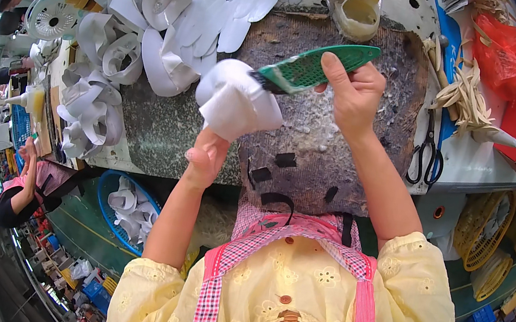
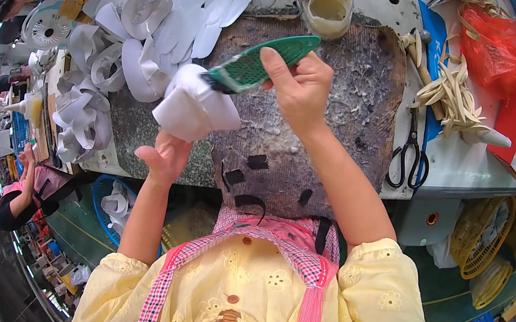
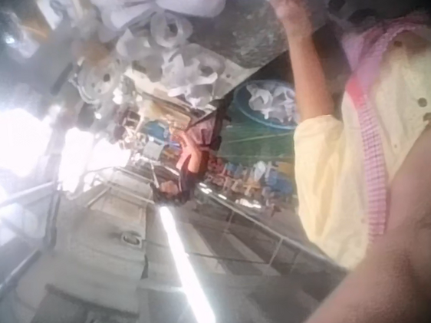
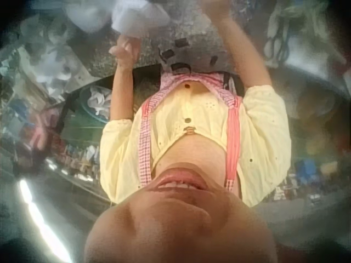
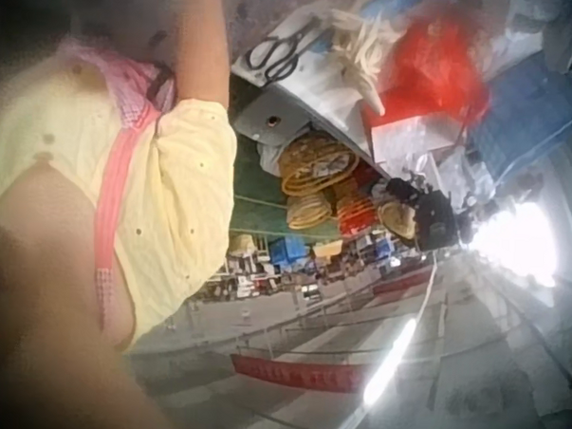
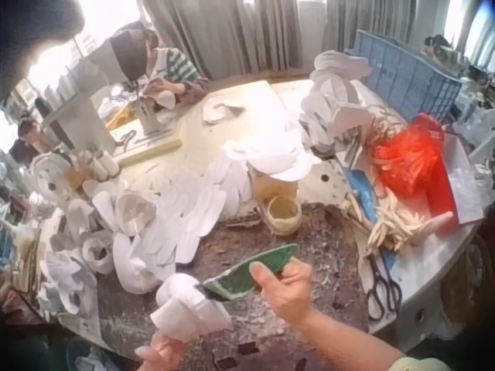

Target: The person applies adhesive to shoe parts by hand using a green applicator tool, dipping the tool into a glue container and spreading the glue over the components.

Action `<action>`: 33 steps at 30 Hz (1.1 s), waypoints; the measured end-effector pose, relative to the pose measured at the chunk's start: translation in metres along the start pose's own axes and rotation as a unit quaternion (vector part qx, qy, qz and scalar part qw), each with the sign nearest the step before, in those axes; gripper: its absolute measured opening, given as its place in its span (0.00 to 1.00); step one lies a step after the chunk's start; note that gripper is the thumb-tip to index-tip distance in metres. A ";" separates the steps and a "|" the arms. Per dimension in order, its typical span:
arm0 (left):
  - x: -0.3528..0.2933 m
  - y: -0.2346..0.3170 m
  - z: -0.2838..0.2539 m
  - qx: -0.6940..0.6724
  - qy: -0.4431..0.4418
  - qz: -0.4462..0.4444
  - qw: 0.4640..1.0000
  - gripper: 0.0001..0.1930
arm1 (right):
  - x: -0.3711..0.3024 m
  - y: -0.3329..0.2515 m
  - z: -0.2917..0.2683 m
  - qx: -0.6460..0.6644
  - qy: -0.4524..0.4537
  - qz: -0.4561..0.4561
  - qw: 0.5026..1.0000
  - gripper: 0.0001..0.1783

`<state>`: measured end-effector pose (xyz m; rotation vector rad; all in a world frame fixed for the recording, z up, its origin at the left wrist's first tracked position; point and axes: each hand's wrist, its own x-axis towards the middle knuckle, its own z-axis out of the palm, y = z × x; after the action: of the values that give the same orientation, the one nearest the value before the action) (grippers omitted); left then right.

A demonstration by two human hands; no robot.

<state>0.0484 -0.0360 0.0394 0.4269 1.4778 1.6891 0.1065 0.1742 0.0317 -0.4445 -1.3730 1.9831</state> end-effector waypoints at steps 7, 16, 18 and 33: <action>0.002 0.001 -0.009 -0.038 0.010 -0.029 0.999 0.58 | 0.017 -0.018 0.005 0.042 -0.142 -0.190 0.971 0.04; -0.001 0.008 -0.014 -0.083 0.025 -0.014 0.996 0.57 | 0.040 0.005 -0.053 -0.157 -0.137 -0.118 0.971 0.05; 0.000 0.003 -0.019 -0.051 0.025 -0.028 0.998 0.57 | 0.070 -0.005 -0.065 -0.361 0.035 -0.207 0.909 0.05; 0.021 0.017 0.002 -0.005 0.022 -0.094 0.995 0.61 | 0.077 -0.015 -0.102 -0.285 0.099 -0.133 0.944 0.08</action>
<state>0.0312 -0.0176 0.0499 0.2378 1.4925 1.5655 0.1190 0.3009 0.0136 -0.6582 -1.7597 1.2681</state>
